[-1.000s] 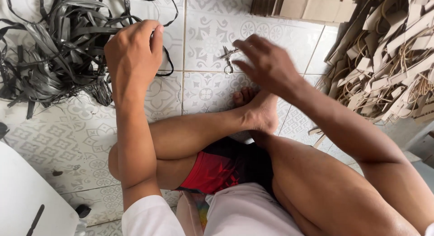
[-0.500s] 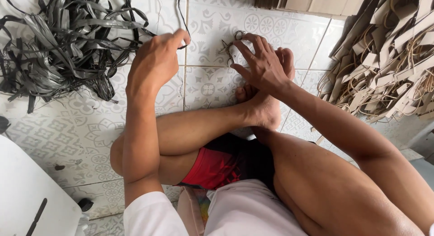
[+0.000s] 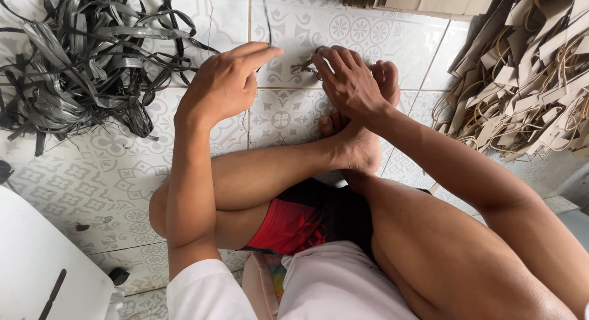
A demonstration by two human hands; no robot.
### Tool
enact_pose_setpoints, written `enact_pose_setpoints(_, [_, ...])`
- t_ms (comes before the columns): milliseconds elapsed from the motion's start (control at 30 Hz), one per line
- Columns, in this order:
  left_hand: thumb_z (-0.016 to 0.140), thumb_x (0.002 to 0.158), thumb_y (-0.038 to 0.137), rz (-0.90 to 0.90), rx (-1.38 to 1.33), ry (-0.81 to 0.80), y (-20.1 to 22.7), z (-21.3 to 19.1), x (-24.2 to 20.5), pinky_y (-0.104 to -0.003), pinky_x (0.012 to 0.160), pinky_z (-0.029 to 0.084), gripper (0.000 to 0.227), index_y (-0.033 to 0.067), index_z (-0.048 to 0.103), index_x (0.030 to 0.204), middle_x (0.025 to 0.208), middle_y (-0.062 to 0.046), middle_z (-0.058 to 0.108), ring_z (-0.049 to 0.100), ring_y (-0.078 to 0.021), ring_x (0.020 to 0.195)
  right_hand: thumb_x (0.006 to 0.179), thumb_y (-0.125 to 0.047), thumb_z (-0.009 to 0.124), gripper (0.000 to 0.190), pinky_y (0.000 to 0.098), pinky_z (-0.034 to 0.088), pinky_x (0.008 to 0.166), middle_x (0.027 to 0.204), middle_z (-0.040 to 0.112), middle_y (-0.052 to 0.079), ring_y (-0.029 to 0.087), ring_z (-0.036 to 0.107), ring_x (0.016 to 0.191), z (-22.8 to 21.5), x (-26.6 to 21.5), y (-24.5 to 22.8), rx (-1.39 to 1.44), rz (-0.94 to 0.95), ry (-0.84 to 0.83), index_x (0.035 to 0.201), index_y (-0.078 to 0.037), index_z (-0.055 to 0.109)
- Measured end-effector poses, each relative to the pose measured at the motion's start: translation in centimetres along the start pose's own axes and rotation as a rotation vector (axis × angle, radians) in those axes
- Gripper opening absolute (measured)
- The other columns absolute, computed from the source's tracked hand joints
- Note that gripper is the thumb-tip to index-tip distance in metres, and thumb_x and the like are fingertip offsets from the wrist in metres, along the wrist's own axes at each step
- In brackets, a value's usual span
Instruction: Assembling paper bag handles by attaching string loops to paper strips and bundling them together while sitting on the floor.
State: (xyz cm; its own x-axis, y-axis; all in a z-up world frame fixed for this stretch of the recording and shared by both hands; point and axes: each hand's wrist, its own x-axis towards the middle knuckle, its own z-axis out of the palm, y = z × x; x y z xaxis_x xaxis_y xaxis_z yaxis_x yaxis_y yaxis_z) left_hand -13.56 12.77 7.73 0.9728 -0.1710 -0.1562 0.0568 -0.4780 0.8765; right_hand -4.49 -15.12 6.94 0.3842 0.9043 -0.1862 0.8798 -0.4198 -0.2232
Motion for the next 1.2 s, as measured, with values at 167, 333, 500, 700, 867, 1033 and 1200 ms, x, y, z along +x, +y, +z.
enact_pose_setpoints(167, [0.059, 0.075, -0.014, 0.016, -0.076, 0.026, 0.2, -0.4, 0.1, -0.037, 0.079, 0.059, 0.064, 0.0052, 0.066, 0.136, 0.140, -0.013, 0.065, 0.073, -0.0270, 0.080, 0.097, -0.005, 0.069, 0.042, 0.0394, 0.052, 0.090, 0.113, 0.059, 0.014, 0.028, 0.058, 0.103, 0.3, -0.2, 0.6, -0.078, -0.028, -0.026, 0.138, -0.002, 0.062])
enact_pose_setpoints(333, [0.058, 0.074, -0.015, 0.030, -0.060, 0.045, 0.1, -0.3, 0.0, -0.038, 0.075, 0.059, 0.063, 0.0029, 0.067, 0.134, 0.138, -0.013, 0.067, 0.072, -0.0265, 0.074, 0.094, -0.006, 0.072, 0.037, 0.0339, 0.052, 0.084, 0.106, 0.061, 0.009, 0.022, 0.057, 0.093, 0.7, -0.9, 1.1, -0.169, -0.062, -0.033, 0.130, 0.000, 0.064])
enact_pose_setpoints(500, [0.057, 0.077, -0.016, 0.005, -0.125, 0.013, 0.3, -0.5, 0.1, -0.033, 0.065, 0.058, 0.061, 0.0028, 0.065, 0.135, 0.140, -0.014, 0.065, 0.072, -0.0221, 0.066, 0.090, -0.008, 0.076, 0.034, 0.0357, 0.050, 0.088, 0.106, 0.063, 0.009, 0.022, 0.057, 0.095, -0.1, -0.9, 0.8, -0.153, -0.066, -0.007, 0.122, -0.002, 0.068])
enact_pose_setpoints(700, [0.053, 0.079, -0.017, 0.024, -0.166, 0.029, 0.4, -0.8, 0.1, -0.032, 0.062, 0.058, 0.058, 0.0007, 0.065, 0.133, 0.136, -0.014, 0.066, 0.074, -0.0213, 0.067, 0.093, -0.010, 0.079, 0.034, 0.0401, 0.049, 0.093, 0.116, 0.068, 0.010, 0.026, 0.060, 0.108, 0.7, -0.7, 1.4, 0.012, -0.002, 0.069, 0.125, -0.008, 0.067])
enact_pose_setpoints(867, [0.058, 0.083, -0.016, 0.027, -0.212, 0.063, 0.3, -0.8, 0.3, -0.028, 0.054, 0.054, 0.047, -0.0014, 0.069, 0.127, 0.130, -0.018, 0.070, 0.075, -0.0195, 0.072, 0.095, -0.010, 0.078, 0.030, 0.0386, 0.049, 0.093, 0.119, 0.067, 0.007, 0.026, 0.062, 0.107, 0.6, -0.8, 2.0, 0.076, -0.051, 0.050, 0.122, -0.011, 0.066])
enact_pose_setpoints(1033, [0.063, 0.088, -0.018, 0.083, -0.258, 0.167, -0.3, -0.9, 0.3, -0.030, 0.055, 0.055, 0.042, -0.0011, 0.070, 0.126, 0.100, -0.016, 0.076, 0.079, -0.0244, 0.078, 0.091, -0.003, 0.081, 0.034, 0.0398, 0.052, 0.095, 0.096, 0.068, 0.008, 0.024, 0.065, 0.093, 0.5, -1.1, 2.0, 0.371, 0.053, 0.054, 0.123, -0.005, 0.070])
enact_pose_setpoints(1200, [0.061, 0.089, -0.018, 0.026, -0.275, 0.167, -0.8, -0.6, 0.2, -0.029, 0.047, 0.053, 0.024, 0.0019, 0.061, 0.103, 0.093, -0.017, 0.076, 0.076, -0.0231, 0.072, 0.090, -0.005, 0.084, 0.035, 0.0312, 0.056, 0.075, 0.098, 0.069, 0.010, 0.020, 0.066, 0.084, 0.0, -0.3, 1.3, 0.633, 0.238, -0.007, 0.118, 0.001, 0.065])
